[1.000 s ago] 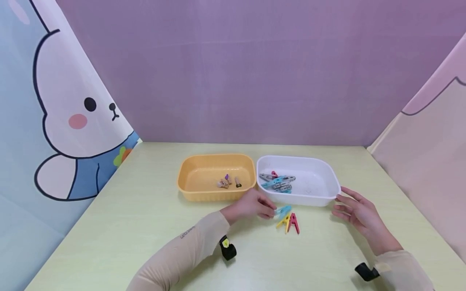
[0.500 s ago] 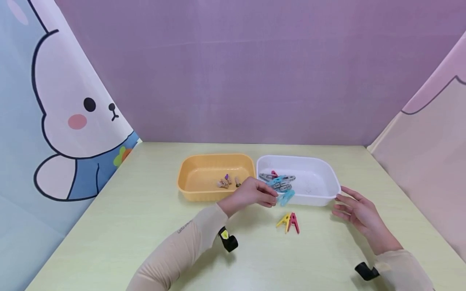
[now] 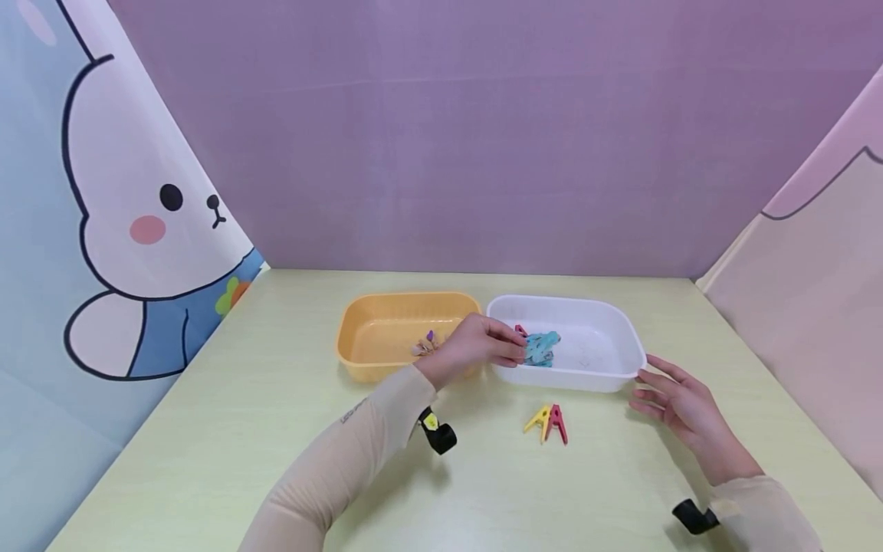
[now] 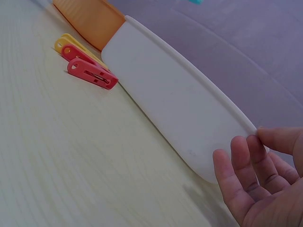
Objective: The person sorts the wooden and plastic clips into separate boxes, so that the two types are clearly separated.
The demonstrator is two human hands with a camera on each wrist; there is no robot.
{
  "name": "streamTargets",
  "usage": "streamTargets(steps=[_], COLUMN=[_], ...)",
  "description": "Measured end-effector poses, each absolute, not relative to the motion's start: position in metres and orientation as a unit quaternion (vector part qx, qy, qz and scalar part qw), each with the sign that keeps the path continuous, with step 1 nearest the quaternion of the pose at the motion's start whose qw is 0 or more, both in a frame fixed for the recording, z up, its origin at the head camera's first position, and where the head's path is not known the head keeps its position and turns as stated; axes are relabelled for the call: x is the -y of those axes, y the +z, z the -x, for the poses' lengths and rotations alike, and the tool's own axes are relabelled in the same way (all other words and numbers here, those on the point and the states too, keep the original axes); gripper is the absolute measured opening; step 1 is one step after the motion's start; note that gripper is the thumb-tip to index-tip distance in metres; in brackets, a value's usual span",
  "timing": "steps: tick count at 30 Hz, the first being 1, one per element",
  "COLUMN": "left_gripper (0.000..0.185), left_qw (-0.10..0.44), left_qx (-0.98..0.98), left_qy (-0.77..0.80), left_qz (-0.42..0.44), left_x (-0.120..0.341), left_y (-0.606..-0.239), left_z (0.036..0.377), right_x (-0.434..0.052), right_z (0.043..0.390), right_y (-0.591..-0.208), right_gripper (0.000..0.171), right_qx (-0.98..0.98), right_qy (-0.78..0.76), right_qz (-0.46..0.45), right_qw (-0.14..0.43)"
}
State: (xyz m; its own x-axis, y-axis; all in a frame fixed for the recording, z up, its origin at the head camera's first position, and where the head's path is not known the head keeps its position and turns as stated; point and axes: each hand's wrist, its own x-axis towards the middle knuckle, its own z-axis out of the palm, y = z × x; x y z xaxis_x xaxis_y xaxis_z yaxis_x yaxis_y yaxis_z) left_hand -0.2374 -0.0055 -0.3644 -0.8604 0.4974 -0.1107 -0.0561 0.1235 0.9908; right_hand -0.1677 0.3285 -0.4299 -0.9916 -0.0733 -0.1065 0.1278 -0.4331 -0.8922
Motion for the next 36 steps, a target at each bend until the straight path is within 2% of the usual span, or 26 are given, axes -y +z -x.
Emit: streamTargets(steps=[14,36], left_gripper=[0.015,0.013], left_qw=[0.201,0.182], left_qx=[-0.741,-0.758], left_qy=[0.625,0.613], left_qz=[-0.139,-0.129], left_x=[0.000,-0.009], left_y=[-0.348,-0.344], left_z=[0.253,0.281], right_x=[-0.328,-0.329], right_z=[0.168,0.168], right_y=[-0.429,-0.429], right_gripper=[0.033,0.031], right_qx=[-0.531,-0.533], right_qy=[-0.845,-0.843], right_qz=[-0.033,-0.033], right_qw=[0.062,0.064])
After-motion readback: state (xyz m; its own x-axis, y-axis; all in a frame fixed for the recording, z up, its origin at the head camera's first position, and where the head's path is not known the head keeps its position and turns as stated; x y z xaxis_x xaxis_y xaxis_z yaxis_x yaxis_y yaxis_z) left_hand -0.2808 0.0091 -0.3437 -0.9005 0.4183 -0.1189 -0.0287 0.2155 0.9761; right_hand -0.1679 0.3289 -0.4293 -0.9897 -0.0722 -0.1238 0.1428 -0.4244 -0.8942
